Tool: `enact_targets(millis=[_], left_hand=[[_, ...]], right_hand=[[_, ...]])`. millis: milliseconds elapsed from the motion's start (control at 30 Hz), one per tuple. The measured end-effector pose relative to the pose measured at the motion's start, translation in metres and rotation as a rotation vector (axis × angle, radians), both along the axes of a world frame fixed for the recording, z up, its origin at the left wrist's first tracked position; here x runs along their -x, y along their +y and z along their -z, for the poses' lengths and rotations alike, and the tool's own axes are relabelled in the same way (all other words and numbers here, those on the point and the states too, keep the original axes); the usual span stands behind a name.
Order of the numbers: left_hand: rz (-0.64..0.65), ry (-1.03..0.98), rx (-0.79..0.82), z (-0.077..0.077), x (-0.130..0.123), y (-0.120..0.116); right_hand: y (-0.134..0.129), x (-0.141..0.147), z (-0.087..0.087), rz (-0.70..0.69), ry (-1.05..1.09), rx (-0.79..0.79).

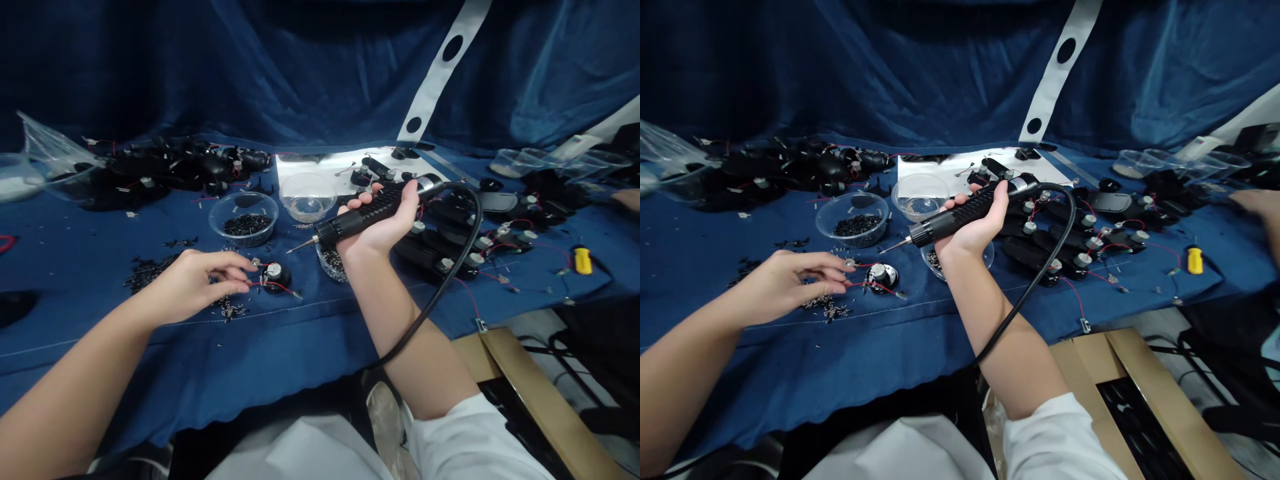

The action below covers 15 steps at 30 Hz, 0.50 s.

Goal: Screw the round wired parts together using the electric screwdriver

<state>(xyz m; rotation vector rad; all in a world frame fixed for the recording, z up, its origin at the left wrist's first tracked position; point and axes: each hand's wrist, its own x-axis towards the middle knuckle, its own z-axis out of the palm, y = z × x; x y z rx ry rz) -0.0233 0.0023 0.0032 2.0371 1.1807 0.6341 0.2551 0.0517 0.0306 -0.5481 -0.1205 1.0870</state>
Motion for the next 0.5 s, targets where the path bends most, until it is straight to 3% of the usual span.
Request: enact_targets(millis=[167, 300, 500], left_hand=[[0.102, -0.040, 0.237, -0.001, -0.006, -0.001], [0.054, -0.190, 0.434, 0.000, -0.014, -0.005], [0.126, -0.233, 0.457, 0.001, -0.014, -0.008]], right_hand=[[0.002, -0.001, 0.002, -0.010, -0.025, -0.026], [0.001, 0.000, 0.001, 0.009, 0.011, -0.019], [0.000, 0.000, -0.003, 0.015, 0.046, -0.025]])
